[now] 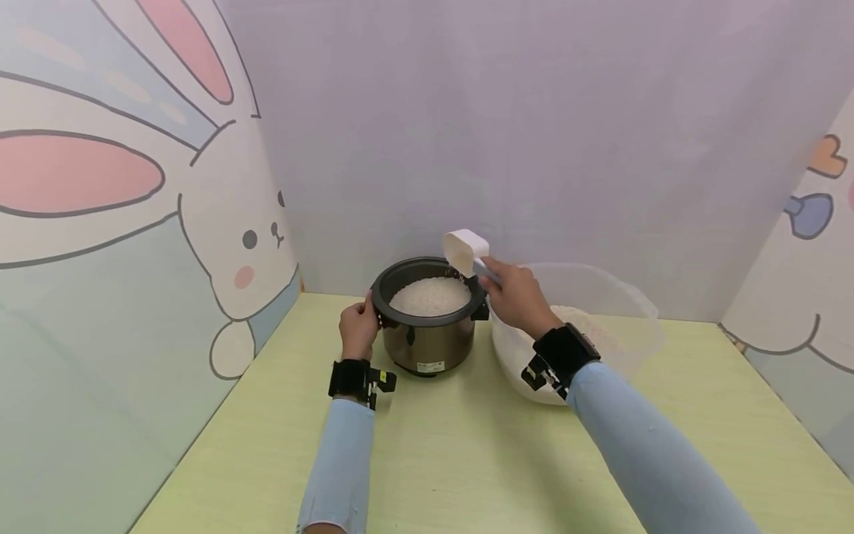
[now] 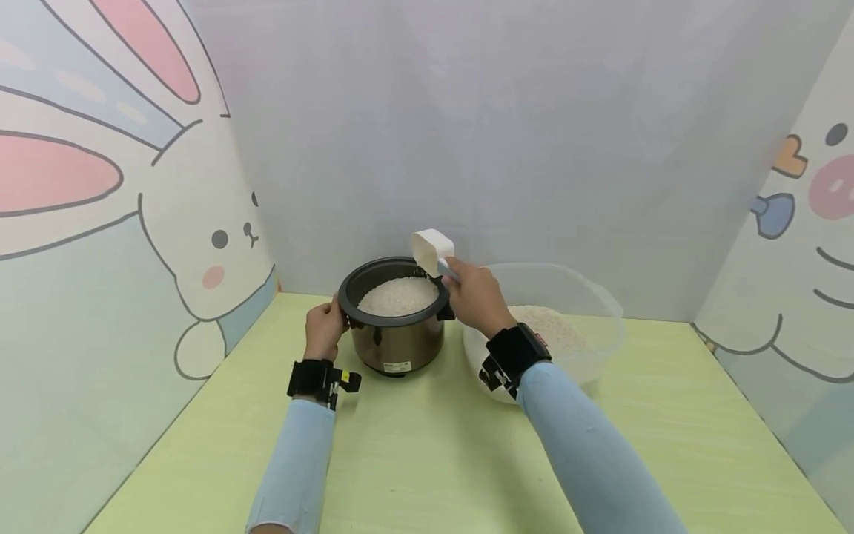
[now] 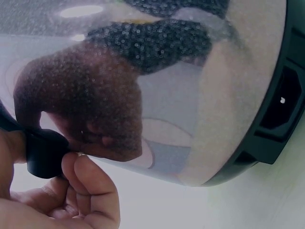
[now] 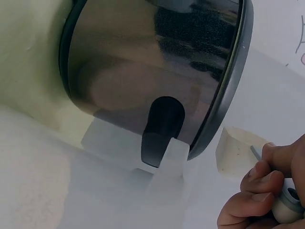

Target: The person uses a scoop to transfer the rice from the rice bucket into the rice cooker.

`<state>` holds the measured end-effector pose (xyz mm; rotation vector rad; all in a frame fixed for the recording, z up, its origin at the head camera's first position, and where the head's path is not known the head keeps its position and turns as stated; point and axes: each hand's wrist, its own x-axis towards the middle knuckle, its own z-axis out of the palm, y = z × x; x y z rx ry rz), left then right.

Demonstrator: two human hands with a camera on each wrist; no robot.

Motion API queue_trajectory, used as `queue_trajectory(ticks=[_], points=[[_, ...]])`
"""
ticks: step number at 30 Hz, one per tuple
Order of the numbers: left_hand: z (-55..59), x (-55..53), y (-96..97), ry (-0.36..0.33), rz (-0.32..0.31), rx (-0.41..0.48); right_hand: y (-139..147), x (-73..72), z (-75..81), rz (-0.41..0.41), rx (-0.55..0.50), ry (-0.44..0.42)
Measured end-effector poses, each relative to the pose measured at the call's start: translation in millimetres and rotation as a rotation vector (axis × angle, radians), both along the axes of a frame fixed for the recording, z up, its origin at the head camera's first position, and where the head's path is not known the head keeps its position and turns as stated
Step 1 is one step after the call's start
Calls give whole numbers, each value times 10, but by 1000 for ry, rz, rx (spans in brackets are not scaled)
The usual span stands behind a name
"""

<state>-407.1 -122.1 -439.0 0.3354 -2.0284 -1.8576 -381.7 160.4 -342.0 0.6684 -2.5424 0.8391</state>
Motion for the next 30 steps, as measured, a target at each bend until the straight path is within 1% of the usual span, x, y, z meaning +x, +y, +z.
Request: queue_trajectory(ticks=[2, 5, 8, 10, 12, 15, 17, 19, 22, 27, 30], points=[[-1, -2, -5, -5, -2, -1, -3, -2, 26, 7, 8, 58], [6, 0, -7, -6, -4, -3, -13, 12, 114, 12, 10, 171], [14, 5, -8, -3, -4, 3, -32, 38, 197, 11, -7, 233], [15, 5, -10, -6, -4, 4, -47, 51, 206, 5, -3, 227], [15, 5, -11, -8, -3, 7, -58, 66, 165, -2, 31, 190], [9, 1, -11, -11, -7, 6, -65, 88, 50, -20, 129, 138], [7, 2, -5, -8, -11, 4, -62, 100, -19, -28, 183, 125], [7, 5, 1, -2, -15, 2, -58, 102, -53, -34, 216, 135], [11, 11, 8, 6, -14, -1, -53, 94, -24, -40, 224, 171], [11, 12, -2, 8, -11, -5, -58, 85, 105, -51, 182, 239], [7, 14, -6, 8, -6, -1, -61, 92, 83, -42, 166, 250]])
